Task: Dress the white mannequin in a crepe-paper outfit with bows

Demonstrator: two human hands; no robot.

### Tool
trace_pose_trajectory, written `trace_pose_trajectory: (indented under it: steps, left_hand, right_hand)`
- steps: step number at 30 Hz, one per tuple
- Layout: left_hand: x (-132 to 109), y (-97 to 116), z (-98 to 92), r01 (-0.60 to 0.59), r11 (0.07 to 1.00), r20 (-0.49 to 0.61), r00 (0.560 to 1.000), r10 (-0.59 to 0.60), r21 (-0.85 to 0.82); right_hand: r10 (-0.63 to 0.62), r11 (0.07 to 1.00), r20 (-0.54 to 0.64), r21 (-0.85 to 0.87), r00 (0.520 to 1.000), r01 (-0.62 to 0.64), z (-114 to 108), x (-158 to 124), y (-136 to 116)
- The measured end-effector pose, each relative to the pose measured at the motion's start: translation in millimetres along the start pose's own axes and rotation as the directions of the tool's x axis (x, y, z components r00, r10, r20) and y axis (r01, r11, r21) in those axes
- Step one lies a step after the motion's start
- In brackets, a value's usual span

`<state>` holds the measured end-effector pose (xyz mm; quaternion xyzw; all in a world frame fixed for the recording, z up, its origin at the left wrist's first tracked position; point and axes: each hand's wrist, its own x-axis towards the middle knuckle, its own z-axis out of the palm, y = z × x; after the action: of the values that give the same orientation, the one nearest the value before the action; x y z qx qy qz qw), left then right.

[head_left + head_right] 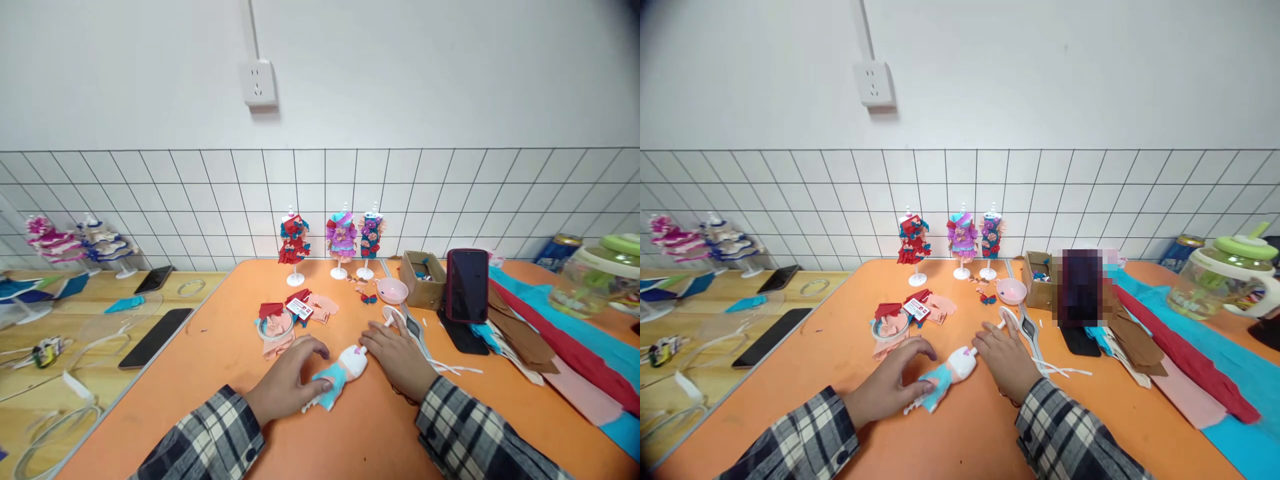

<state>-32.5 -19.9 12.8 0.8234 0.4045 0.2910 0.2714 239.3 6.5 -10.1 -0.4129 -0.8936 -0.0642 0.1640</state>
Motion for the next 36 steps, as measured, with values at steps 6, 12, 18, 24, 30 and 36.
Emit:
trace_pose_trajectory:
  steps: [6, 12, 18, 24, 30, 36]
  left_hand:
    - [-9.9, -15.0, -22.6, 0.035, 0.967, -0.675, 0.709, -0.203, -0.254]
    - [10.4, 7.4, -14.4, -0.052, 0.817, -0.303, 0.941, -0.153, -0.574]
    - [68.4, 72.0, -19.6, -0.058, 0.615, -0.118, 0.991, -0.058, -0.787]
    - [80.9, 89.4, -27.1, 0.045, 0.650, -0.021, 0.995, -0.093, -0.759]
    - [78.2, 66.9, -39.6, 0.078, 0.613, 0.057, 0.997, -0.053, -0.786]
    - [71.7, 66.4, -55.7, 0.121, 0.587, 0.186, 0.981, 0.051, -0.800]
  right_hand:
    - [0.252, 0.948, -0.120, 0.229, 0.960, -0.220, -10.8, 1.1, -5.7]
    - [0.543, 0.486, -0.082, 0.842, 0.836, -0.233, -6.4, 11.2, -42.7]
    - [0.659, 0.046, 0.075, 0.989, 0.748, -0.140, 4.6, 30.1, -77.4]
    - [0.697, 0.055, 0.033, 0.994, 0.716, -0.098, 18.8, 37.8, -96.6]
    - [0.414, 0.220, 0.077, 0.959, 0.907, -0.182, 30.1, 33.5, -97.8]
    - [0.353, 0.272, 0.116, 0.937, 0.928, -0.221, 28.9, 30.3, -93.4]
